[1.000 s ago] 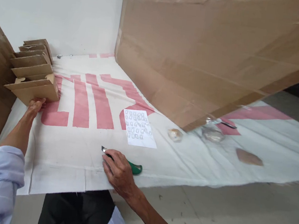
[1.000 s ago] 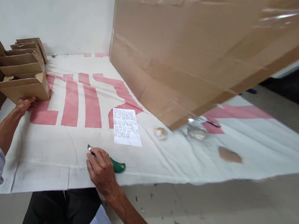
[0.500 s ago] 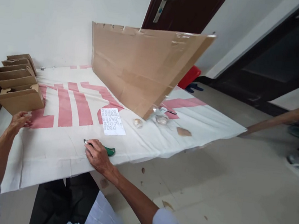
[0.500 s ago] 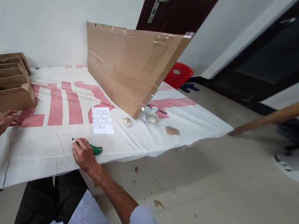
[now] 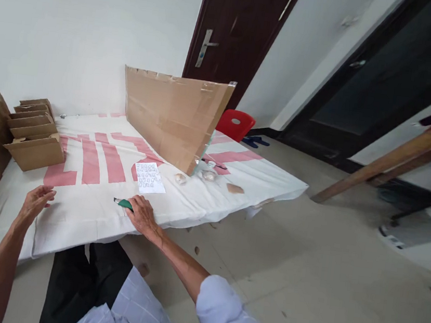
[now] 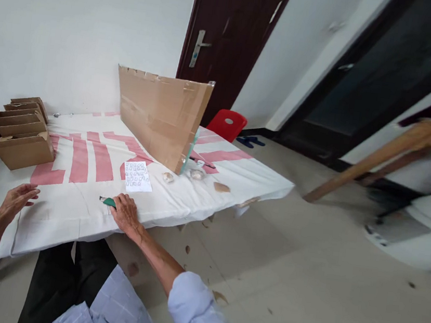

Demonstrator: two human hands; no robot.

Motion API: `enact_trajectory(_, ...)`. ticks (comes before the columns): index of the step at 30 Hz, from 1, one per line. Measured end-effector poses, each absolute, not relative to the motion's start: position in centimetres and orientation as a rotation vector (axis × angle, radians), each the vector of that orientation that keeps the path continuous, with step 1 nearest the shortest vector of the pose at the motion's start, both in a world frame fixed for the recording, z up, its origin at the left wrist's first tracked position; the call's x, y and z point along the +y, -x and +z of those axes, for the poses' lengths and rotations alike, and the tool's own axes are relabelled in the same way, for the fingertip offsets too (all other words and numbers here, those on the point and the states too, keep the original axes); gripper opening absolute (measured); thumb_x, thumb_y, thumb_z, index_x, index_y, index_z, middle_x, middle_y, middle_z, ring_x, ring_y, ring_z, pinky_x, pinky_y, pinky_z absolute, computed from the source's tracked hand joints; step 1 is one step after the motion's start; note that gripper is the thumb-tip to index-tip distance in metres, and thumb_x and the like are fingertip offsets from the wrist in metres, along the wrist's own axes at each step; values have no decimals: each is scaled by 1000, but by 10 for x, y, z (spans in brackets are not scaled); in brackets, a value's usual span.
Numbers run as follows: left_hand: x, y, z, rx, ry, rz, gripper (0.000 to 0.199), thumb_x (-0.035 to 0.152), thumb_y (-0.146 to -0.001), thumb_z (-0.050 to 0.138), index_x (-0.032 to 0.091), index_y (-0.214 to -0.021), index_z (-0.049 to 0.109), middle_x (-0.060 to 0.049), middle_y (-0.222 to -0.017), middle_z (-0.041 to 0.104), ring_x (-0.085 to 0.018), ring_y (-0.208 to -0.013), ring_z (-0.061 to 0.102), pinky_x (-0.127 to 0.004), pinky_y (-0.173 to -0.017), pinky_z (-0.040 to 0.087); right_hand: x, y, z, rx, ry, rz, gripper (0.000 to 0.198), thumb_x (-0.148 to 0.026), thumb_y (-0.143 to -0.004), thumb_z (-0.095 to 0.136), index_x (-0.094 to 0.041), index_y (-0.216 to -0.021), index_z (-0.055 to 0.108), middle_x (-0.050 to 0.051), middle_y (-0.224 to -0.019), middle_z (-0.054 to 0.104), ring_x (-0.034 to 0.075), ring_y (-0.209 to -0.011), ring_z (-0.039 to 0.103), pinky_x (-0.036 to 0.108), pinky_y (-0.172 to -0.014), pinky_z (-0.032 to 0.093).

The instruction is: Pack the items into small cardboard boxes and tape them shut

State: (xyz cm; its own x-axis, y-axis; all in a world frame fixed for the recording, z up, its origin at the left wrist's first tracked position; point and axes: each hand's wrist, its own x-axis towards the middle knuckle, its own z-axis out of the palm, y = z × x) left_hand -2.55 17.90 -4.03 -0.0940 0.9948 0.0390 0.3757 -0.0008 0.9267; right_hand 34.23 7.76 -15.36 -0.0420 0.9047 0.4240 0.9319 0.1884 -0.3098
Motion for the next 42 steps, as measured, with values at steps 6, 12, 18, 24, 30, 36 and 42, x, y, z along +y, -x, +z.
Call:
enact_trajectory(6,142,18,-55,1499,-1527,1117,70,68,-49,88,18,-97,74,-8,-91,78,-26,-82,74,-35,-67,60,80,-341,-156,-1931,1715,-79,17,-21,-96,71,-22,-113,68,8,-113,70,26,-108,60,36,-90,43)
enact_trajectory(12,109,28,-69,1543,-1550,1147,69,72,-51,84,18,-94,75,-8,-87,77,-27,-84,72,-36,-68,58,78,-339,-155,-1922,1707,-98,15,-22,-97,70,-22,-112,69,7,-112,71,25,-106,60,35,-88,43)
enact_trajectory(18,77,60,-81,1646,-1553,1272,63,70,-56,80,19,-94,75,-9,-88,78,-31,-87,74,-40,-74,59,77,-338,-156,-1898,1701,-99,14,-21,-95,69,-23,-110,70,7,-111,72,26,-107,61,35,-89,44)
enact_trajectory(24,29,100,-89,1842,-1484,1454,47,61,-62,74,22,-87,73,-8,-84,78,-29,-82,74,-42,-83,60,71,-343,-185,-1884,1589,-145,20,-20,-95,60,-23,-111,71,10,-107,73,28,-103,61,38,-89,46)
enact_trajectory(30,-4,162,-90,2229,-1208,1651,34,50,-70,67,22,-88,68,-6,-85,72,-29,-88,71,-47,-94,57,73,-351,-207,-1930,1519,-209,22,-28,-97,57,-21,-113,70,12,-107,73,30,-102,63,39,-85,47)
enact_trajectory(36,7,237,-22,2459,-901,1817,59,55,-78,67,18,-123,60,-17,-134,61,-36,-128,59,-54,-113,47,69,-348,-200,-1937,1550,-227,21,-29,-97,56,-21,-111,70,12,-105,73,29,-99,62,39,-84,46)
enact_trajectory(42,48,283,38,2385,-866,1705,69,49,-74,74,11,-130,59,-19,-130,64,-39,-127,61,-52,-108,51,70,-347,-200,-1931,1572,-237,21,-29,-97,57,-22,-112,70,11,-105,73,29,-100,62,38,-84,46)
